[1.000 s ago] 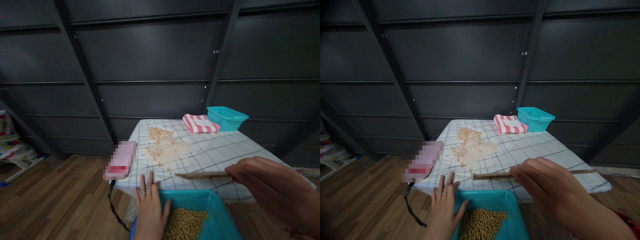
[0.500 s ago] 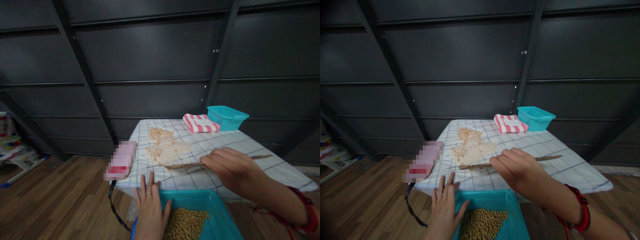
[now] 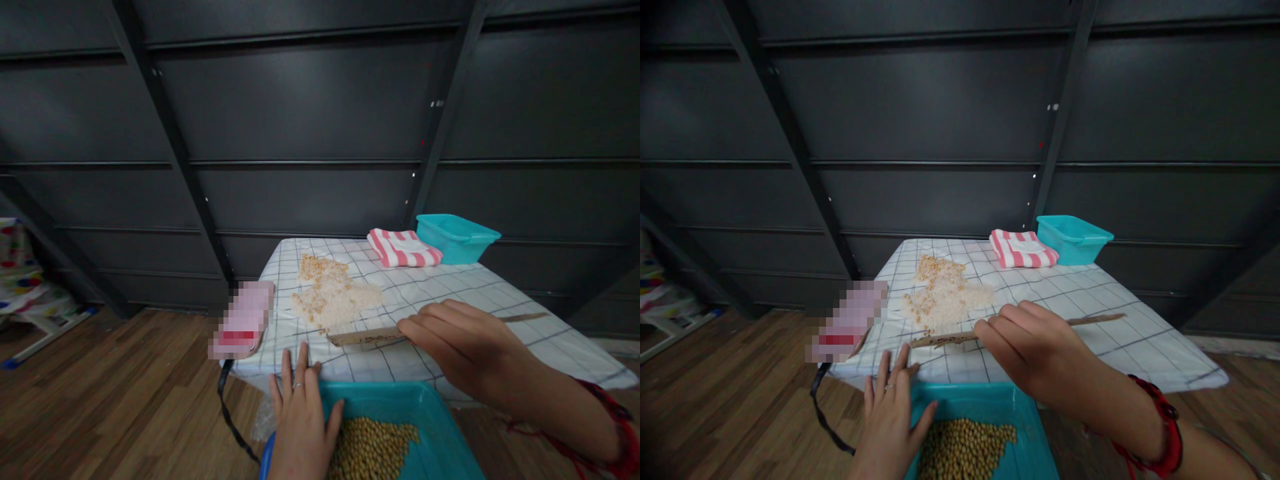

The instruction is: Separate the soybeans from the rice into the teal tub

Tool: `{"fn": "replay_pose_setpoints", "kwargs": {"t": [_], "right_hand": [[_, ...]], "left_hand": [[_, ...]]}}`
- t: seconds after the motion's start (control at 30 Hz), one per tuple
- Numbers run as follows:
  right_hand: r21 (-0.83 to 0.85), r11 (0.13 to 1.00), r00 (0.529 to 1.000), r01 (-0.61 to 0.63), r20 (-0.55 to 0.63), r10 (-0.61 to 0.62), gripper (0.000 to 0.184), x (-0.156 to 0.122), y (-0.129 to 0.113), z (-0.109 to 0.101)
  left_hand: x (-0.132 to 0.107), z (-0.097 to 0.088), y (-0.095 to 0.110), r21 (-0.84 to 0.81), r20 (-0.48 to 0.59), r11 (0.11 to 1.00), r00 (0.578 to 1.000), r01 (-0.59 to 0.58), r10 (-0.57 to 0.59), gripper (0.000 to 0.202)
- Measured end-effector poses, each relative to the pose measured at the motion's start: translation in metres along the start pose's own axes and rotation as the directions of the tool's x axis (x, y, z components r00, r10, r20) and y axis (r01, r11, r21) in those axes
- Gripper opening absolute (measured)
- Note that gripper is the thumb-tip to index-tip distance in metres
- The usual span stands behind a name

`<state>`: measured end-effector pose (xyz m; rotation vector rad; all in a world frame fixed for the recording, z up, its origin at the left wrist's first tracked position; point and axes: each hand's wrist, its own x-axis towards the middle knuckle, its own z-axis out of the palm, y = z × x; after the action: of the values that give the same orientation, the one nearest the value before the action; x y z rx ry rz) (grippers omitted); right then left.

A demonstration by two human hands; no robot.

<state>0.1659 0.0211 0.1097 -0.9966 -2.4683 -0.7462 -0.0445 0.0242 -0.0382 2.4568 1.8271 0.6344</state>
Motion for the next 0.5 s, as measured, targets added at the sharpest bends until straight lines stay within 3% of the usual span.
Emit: {"fn": "replay_pose_setpoints", "kwargs": {"t": [0.2, 0.5], "right_hand": [[0.016, 1.000, 1.000, -0.003, 0.008, 0.003, 0.026, -0.0014, 0.0000, -0.0002], [0.060, 0.998, 0.999, 0.017, 0.036, -0.019, 0.024, -0.0067, -0.0025, -0.0063]], "left_hand": [[-0.0006, 0.0048, -0.0031, 0.010, -0.008, 1.000, 1.000, -0.020, 0.020, 0.034], [0.0017, -0.0019, 0.0044, 0.003, 0.001, 1.000, 1.000, 0.021, -0.021, 0.034]]}}
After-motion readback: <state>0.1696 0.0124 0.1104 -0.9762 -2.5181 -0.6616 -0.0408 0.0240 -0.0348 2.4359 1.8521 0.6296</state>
